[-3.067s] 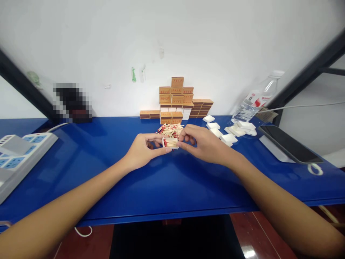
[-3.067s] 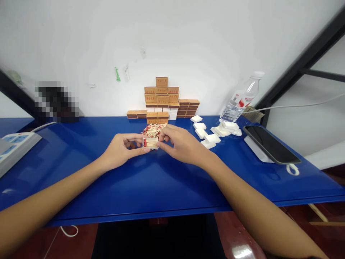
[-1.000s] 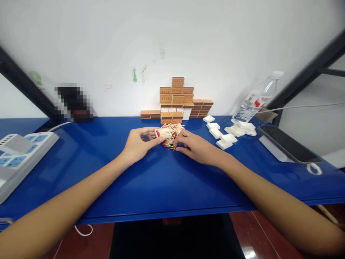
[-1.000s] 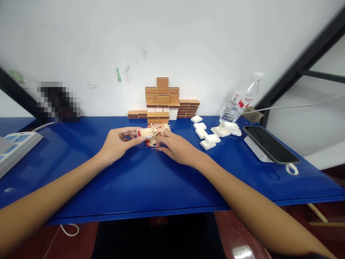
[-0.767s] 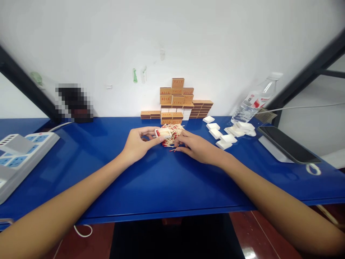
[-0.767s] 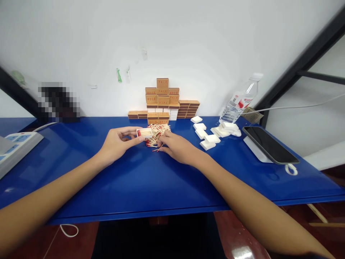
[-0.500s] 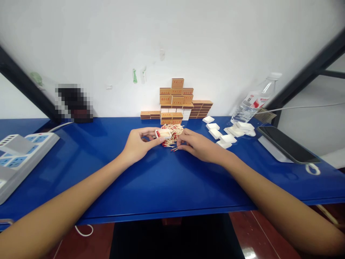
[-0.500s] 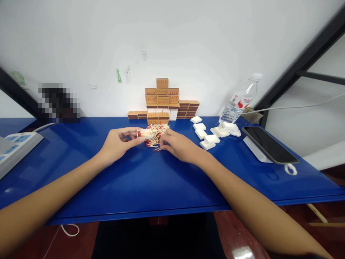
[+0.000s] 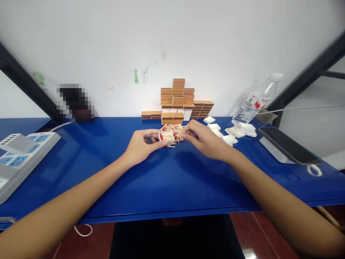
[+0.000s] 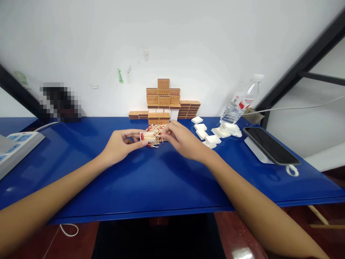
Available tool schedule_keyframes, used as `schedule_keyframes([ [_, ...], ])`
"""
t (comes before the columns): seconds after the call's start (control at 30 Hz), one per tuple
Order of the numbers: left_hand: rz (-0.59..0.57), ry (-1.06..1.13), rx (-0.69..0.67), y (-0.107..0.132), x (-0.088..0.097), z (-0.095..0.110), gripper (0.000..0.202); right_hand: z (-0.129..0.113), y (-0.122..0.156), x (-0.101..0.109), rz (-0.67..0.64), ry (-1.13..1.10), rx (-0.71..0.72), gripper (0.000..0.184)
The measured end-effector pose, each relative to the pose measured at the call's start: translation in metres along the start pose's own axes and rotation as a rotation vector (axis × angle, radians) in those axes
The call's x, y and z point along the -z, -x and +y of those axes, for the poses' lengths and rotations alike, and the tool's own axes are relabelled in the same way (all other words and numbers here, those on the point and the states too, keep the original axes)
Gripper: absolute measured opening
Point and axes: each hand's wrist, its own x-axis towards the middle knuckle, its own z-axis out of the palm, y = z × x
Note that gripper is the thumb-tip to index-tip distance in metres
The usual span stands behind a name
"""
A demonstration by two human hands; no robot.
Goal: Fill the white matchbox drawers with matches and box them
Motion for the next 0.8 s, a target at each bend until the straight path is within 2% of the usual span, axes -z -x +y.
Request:
schedule_keyframes([
  [0.07,-0.021,-0.021,0.005,0.003,-0.003,0.001,0.048,-0.008,-0.001,-0.005,0.073,-0.033,-0.006,0.012],
  [0.23,-0.095,-0.055,-0.011,0.007,-0.007,0.004,0.045,-0.018,-0.001,-0.020,0.028,-0.023,0.057,0.006],
  [0.47,-0.117,-0.037,-0.014,0.008,-0.007,0.005,0.045,-0.016,0.002,-0.016,0.013,0.017,0.071,0.005],
  [0.6,-0.134,-0.032,-0.033,0.008,-0.006,0.005,0.046,-0.018,0.001,-0.017,0.048,-0.004,0.097,0.005],
  [0.67,-0.083,-0.026,-0.036,0.005,-0.004,0.004,0.047,-0.018,0.000,-0.017,0.102,-0.014,0.091,0.006],
  [0.73,0.018,-0.026,-0.045,0.001,0.001,0.003,0.048,-0.016,0.000,-0.017,0.143,-0.001,0.079,0.006],
  [0.8,0.107,-0.029,-0.060,-0.004,0.006,0.001,0.047,-0.012,0.001,-0.017,0.103,0.041,0.063,0.007],
])
